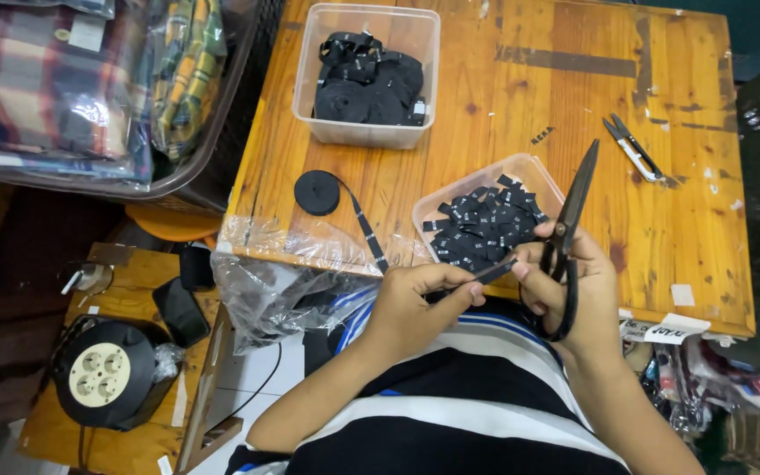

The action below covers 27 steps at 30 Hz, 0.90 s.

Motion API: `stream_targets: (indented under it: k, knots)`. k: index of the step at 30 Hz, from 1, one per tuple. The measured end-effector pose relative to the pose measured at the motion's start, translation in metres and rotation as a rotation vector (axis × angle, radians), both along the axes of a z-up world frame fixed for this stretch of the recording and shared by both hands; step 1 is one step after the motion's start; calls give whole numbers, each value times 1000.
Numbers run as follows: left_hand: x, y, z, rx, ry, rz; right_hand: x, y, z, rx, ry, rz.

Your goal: Cutting a roll of black fabric strap into small, uniform segments using scissors at a workbench.

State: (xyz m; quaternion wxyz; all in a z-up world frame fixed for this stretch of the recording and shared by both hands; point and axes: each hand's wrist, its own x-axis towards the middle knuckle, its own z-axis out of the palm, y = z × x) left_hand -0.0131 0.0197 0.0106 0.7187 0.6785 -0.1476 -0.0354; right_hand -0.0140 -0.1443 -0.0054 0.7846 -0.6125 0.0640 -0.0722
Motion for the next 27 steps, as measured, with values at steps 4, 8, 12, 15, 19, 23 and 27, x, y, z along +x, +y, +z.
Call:
stream_targets:
  k: [4,8,12,15,19,23,27]
  knots:
    - [3,-1,-2,6,17,21,-3,-6,-1,-1,13,15]
    - [6,-4,-10,-29,41,11,-14,-23,-6,-46,-10,64]
    - [8,3,-3,-44,38,-51,-33,-61,-5,-357,1,394]
    - [9,3,1,-42,64,-43,-45,-68,-7,-345,14,515]
    - [9,-1,-3,-80,25,-47,-48,-74,-16,-429,3,631]
    - [10,-5,-6,-140,61,-27,-50,-72,-21,-30,139,662]
    - [9,-6,-4,-193,119,-28,-46,-65,-16,-202,289,583]
